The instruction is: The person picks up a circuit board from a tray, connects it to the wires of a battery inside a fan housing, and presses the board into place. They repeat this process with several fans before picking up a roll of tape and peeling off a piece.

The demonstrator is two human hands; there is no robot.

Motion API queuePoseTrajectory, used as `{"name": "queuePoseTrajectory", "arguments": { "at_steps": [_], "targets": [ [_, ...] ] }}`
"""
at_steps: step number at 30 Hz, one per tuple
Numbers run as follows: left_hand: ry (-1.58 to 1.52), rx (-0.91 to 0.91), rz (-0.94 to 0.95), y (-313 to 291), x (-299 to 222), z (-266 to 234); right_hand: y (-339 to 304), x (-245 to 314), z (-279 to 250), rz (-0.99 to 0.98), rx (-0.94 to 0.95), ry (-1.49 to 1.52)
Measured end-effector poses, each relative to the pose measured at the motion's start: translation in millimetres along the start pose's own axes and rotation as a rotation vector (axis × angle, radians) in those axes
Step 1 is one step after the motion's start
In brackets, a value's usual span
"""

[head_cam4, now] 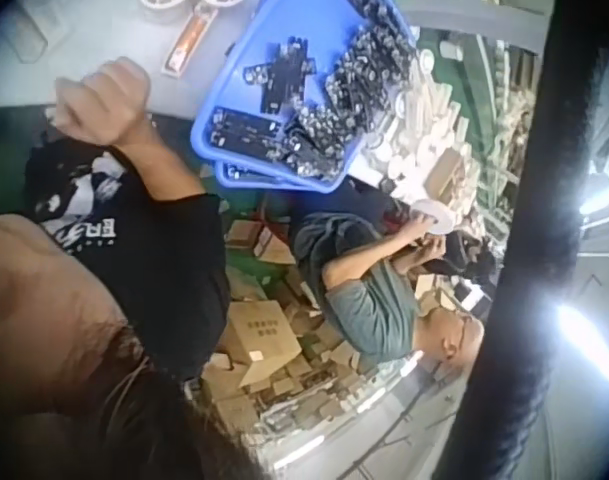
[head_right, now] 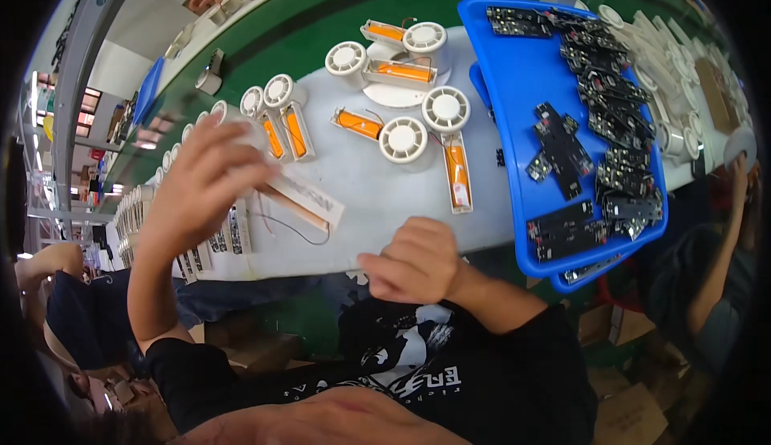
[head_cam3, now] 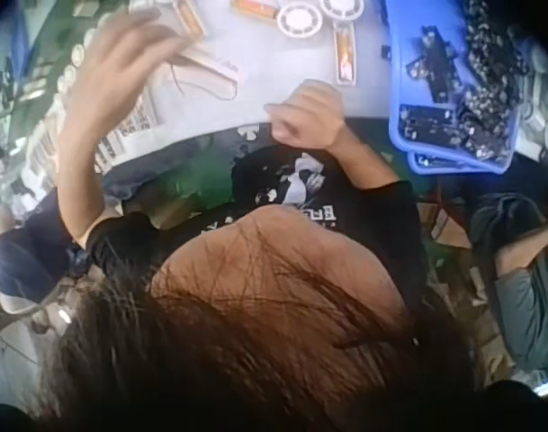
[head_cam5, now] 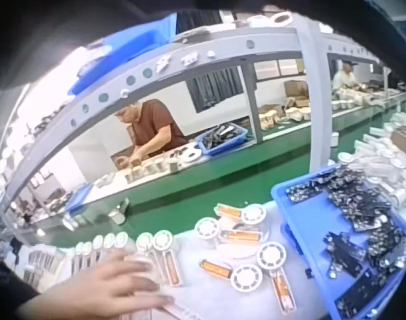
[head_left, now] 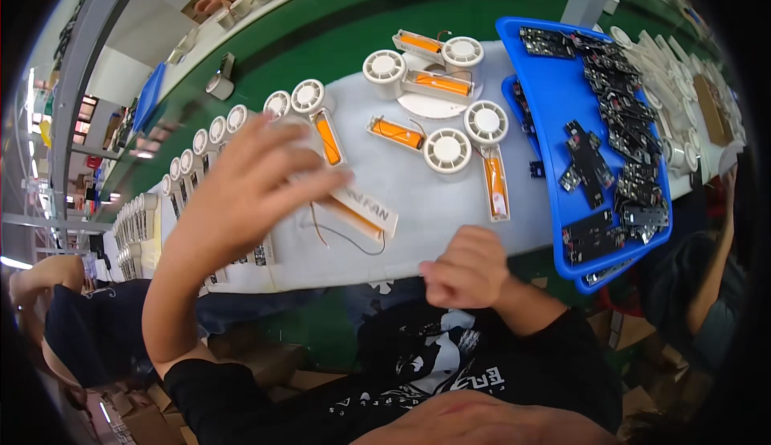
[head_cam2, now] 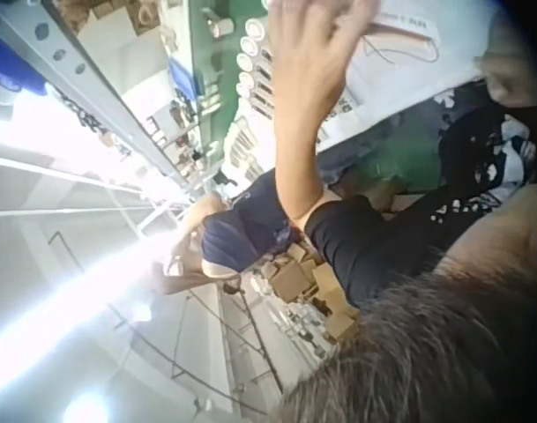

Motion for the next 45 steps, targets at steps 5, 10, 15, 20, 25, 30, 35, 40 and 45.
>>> {"name": "queuePoseTrajectory", "arguments": {
  "at_steps": [5, 10, 15, 20, 25, 30, 35, 40, 45],
  "targets": [
    [-0.087, 0.192, 0.107, 15.0, -29.3, 55.7, 29.2, -6.4, -42.2, 0.279, -0.065, -0.628],
    [-0.028, 0.216, 0.207, 39.7, -10.0, 102.9, 14.0, -29.4, -31.1, 0.483, 0.187, -0.921],
    [-0.051, 0.245, 0.126, 36.6, 25.7, 129.5, -14.3, -71.1, -21.2, 0.824, 0.402, -0.854],
    [0.022, -0.011, -0.111, 22.0, 31.5, 106.3, -19.3, -69.8, -19.4, 0.924, 0.328, -0.592],
    [-0.418, -0.457, -0.277, -17.2, -13.7, 34.8, -89.0, -30.6, -51.5, 0.885, -0.146, -0.302],
    [-0.722, -0.885, 0.049, -50.8, -93.9, -14.7, -67.9, 37.7, -16.6, 0.253, -0.036, -0.292],
    [-0.718, -0.962, 0.209, -17.5, -138.4, -59.9, -24.0, 44.8, 88.1, 0.095, 0.221, -0.234],
    [-0.893, -0.982, 0.093, -19.6, -129.4, -63.0, -9.3, 33.1, 98.7, 0.353, 0.593, -0.458],
    [-0.883, -0.976, 0.026, -42.6, -117.7, -34.6, 53.7, 7.9, -66.8, 0.336, 0.294, -0.894]
  ]
}}
Point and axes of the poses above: each hand's wrist, its own y-axis towards the middle knuckle, its own z-axis out of the palm, x = y × z, the point moved 10 cm from there along y, towards the middle knuckle, and after that the axes turned 11 degrees about -y, right-handed, at the moved point
